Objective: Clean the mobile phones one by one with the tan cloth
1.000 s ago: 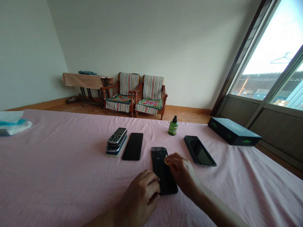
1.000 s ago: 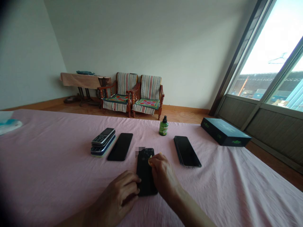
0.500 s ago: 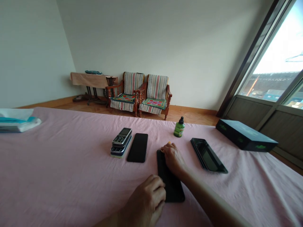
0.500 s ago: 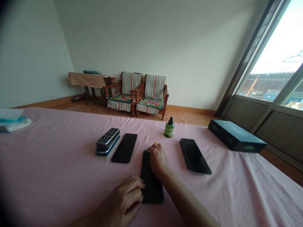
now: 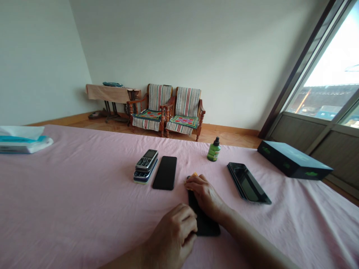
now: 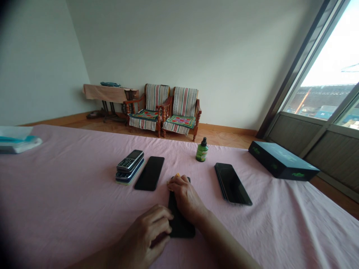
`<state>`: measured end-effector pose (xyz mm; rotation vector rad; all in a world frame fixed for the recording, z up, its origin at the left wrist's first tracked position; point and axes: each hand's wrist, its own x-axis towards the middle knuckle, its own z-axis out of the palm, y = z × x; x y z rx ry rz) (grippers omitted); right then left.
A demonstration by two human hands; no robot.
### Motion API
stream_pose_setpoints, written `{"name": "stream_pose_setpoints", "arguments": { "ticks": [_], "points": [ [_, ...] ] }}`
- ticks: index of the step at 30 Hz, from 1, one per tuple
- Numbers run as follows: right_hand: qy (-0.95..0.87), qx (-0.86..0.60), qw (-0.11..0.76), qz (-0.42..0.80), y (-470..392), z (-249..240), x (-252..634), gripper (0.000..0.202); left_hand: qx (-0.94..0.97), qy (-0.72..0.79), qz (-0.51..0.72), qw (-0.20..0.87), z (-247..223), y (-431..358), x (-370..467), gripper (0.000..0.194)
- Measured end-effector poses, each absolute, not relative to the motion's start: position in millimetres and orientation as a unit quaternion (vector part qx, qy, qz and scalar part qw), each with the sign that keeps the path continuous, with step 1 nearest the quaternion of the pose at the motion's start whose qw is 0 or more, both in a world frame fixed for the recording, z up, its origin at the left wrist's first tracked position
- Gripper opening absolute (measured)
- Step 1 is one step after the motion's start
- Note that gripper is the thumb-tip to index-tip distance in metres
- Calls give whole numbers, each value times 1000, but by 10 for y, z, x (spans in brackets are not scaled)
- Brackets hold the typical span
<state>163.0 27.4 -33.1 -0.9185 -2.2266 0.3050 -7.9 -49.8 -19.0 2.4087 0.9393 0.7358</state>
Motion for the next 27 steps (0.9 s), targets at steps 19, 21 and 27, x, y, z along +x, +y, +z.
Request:
{"name": "stream_pose_setpoints", "arguments": {
  "ticks": [19,21,27],
  "points": [
    [-845,-364,326,218,-582,-259,1780,41,829,400,327,213,-199,-467,-118,59],
    [-839,-372,327,228,-609,-216,1863,41,839,400,295,222,-176,-444,-127,55],
    [-831,-386,306,258,-655,-84,2053,43,850,391,260,240,-131,-408,-172,53]
  ]
}}
